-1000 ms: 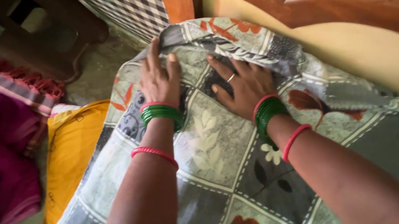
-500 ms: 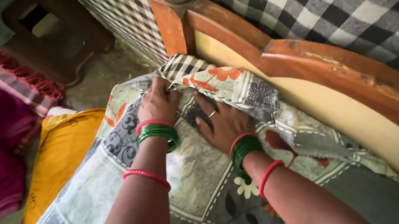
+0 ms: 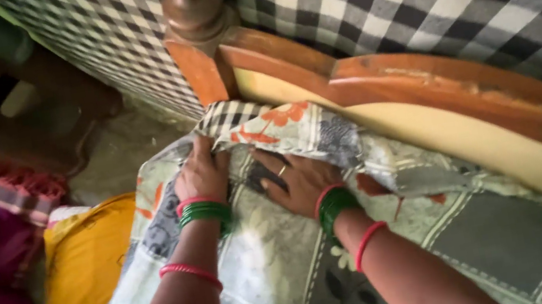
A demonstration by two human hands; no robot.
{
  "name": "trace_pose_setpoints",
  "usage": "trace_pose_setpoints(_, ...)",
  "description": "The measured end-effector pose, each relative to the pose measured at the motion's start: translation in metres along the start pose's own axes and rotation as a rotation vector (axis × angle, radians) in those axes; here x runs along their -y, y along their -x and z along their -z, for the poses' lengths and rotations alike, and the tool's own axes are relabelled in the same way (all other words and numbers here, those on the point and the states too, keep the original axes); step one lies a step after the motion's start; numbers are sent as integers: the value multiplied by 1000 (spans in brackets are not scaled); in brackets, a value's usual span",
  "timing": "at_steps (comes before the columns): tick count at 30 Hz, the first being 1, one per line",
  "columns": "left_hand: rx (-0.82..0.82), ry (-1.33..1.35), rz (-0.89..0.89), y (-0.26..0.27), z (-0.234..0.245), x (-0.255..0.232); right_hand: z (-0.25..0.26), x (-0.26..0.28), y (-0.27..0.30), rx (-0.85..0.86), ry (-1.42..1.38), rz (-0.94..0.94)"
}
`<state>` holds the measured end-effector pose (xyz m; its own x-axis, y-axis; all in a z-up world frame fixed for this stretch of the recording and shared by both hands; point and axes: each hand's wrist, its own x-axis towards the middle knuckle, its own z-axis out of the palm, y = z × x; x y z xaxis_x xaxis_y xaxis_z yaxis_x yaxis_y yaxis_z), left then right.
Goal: The person unfolds a bedsheet, spreads it across a bed, and smooths and tucks the edges under the mattress by hand.
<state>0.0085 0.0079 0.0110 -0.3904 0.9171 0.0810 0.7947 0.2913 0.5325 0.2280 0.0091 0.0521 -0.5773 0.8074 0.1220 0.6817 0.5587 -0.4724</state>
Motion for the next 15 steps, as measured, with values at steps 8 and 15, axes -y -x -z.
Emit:
trace_pose_setpoints(8,60,132,-71,11,50,-43,26,21,-8,184,30,-135)
trace_pose_setpoints(15,150,-54,38,27,27,-88,-18,-15,9,-174,-6,182)
